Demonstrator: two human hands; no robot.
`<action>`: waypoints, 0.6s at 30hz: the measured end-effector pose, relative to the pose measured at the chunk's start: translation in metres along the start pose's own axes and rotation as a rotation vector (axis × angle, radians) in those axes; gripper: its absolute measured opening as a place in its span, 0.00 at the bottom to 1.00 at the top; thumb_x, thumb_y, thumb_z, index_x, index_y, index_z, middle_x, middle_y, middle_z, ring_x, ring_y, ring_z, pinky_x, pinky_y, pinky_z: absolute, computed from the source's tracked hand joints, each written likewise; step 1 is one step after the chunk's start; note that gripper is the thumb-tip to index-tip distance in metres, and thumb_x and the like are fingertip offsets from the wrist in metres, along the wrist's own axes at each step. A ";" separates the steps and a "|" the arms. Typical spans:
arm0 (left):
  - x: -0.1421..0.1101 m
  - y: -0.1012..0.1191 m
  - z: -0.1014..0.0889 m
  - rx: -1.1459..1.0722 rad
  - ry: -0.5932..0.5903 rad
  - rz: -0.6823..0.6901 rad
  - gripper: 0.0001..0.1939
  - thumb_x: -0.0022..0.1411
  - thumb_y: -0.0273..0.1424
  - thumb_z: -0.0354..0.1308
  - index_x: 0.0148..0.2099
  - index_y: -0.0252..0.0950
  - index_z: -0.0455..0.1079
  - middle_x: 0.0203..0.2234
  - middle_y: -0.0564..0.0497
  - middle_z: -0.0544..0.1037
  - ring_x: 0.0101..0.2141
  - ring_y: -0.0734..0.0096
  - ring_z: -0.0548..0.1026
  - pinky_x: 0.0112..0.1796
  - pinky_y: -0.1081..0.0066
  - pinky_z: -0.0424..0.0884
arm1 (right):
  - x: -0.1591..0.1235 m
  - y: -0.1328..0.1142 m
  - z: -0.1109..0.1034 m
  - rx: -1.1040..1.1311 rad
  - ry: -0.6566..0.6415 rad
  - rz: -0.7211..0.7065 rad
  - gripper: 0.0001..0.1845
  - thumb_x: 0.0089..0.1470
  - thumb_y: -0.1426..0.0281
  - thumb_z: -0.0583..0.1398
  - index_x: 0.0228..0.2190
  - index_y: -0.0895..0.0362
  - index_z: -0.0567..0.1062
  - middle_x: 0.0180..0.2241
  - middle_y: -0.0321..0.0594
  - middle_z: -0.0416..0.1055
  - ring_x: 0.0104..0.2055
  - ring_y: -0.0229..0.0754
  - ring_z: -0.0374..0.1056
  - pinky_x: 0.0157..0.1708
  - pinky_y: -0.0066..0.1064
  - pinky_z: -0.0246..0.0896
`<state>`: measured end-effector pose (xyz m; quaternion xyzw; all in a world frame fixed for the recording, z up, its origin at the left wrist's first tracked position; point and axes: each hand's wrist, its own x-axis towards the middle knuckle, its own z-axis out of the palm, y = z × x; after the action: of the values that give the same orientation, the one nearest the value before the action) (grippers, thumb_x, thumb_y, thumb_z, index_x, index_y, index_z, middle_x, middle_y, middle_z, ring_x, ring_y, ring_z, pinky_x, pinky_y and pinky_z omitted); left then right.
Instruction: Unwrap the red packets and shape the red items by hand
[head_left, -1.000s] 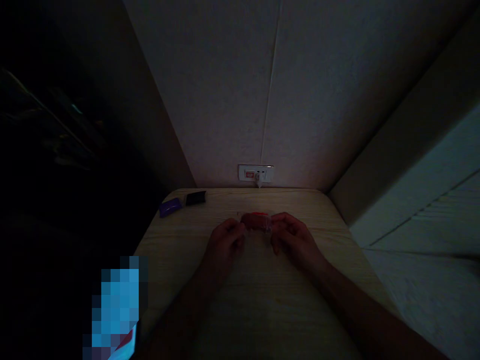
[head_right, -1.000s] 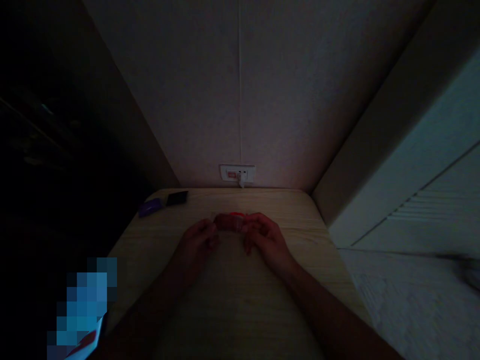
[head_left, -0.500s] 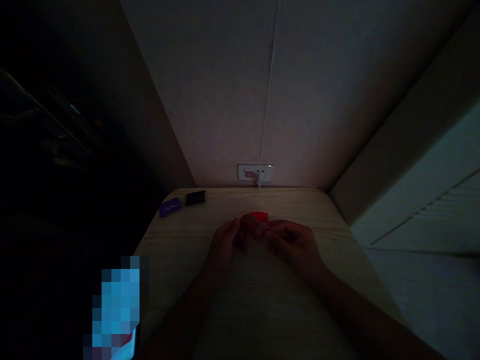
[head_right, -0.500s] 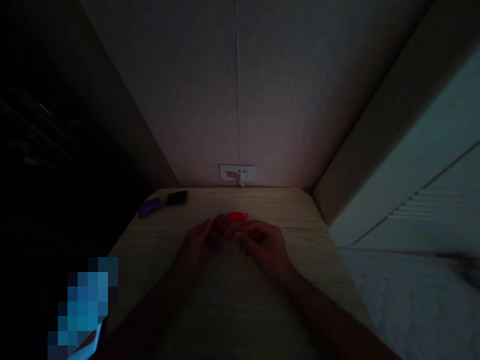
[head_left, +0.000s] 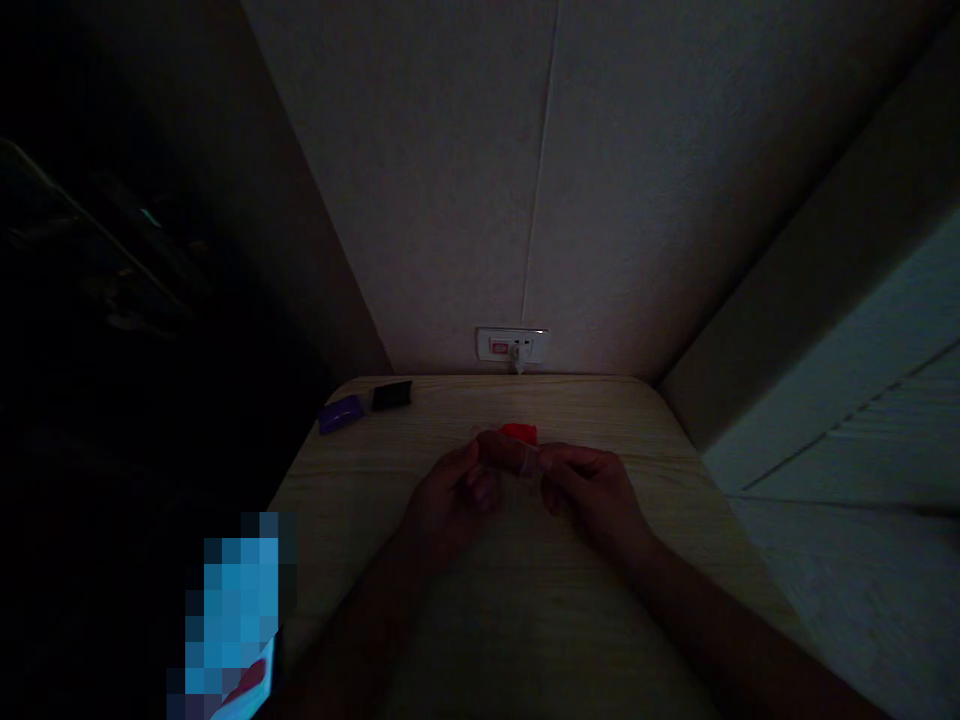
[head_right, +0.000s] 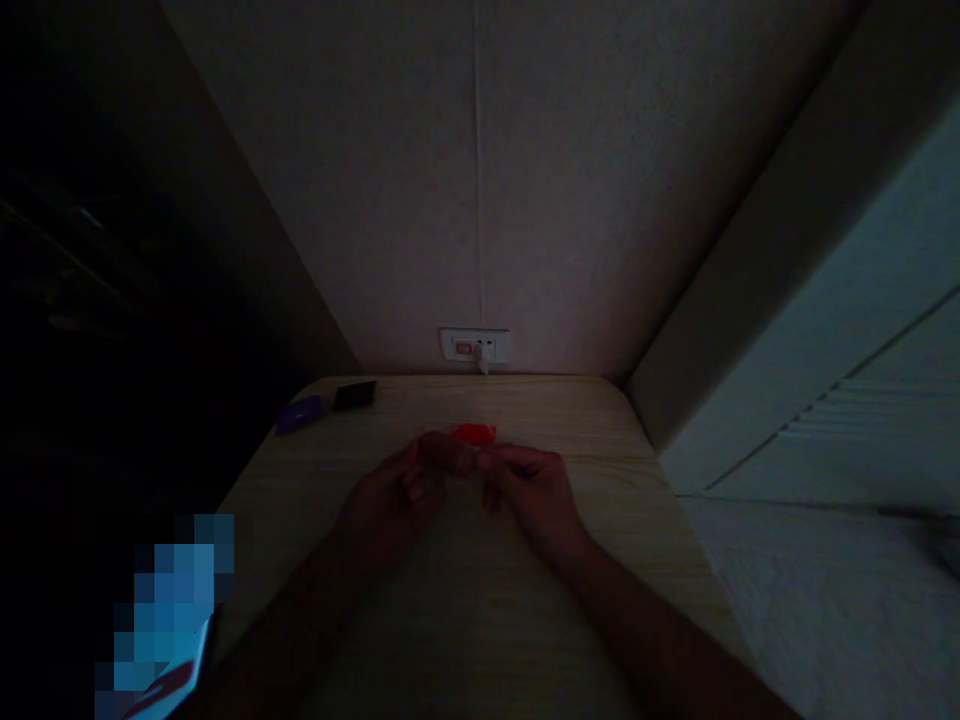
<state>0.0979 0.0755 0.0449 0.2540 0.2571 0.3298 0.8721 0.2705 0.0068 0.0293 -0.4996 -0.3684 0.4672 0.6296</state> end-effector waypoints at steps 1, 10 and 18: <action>0.000 0.000 0.000 -0.014 0.005 -0.020 0.24 0.60 0.40 0.67 0.20 0.36 0.60 0.14 0.57 0.61 0.18 0.78 0.61 0.23 0.75 0.61 | -0.001 -0.001 0.000 -0.004 -0.011 0.009 0.16 0.47 0.59 0.73 0.34 0.57 0.86 0.16 0.36 0.73 0.16 0.35 0.62 0.17 0.27 0.59; 0.004 -0.007 -0.001 0.119 0.107 0.164 0.23 0.53 0.41 0.71 0.19 0.35 0.64 0.14 0.58 0.62 0.18 0.79 0.61 0.22 0.73 0.58 | 0.003 -0.002 -0.002 -0.025 -0.056 0.041 0.17 0.46 0.62 0.74 0.37 0.58 0.86 0.17 0.35 0.74 0.16 0.34 0.63 0.17 0.26 0.60; 0.010 -0.012 -0.010 0.425 0.198 0.336 0.24 0.55 0.44 0.64 0.17 0.37 0.63 0.13 0.55 0.63 0.17 0.75 0.61 0.22 0.71 0.55 | 0.003 -0.001 -0.002 -0.083 -0.026 0.036 0.15 0.45 0.63 0.74 0.35 0.58 0.85 0.17 0.35 0.74 0.15 0.35 0.65 0.17 0.26 0.61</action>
<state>0.1034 0.0773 0.0275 0.4366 0.3585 0.4315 0.7033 0.2738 0.0093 0.0297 -0.5257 -0.3868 0.4691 0.5949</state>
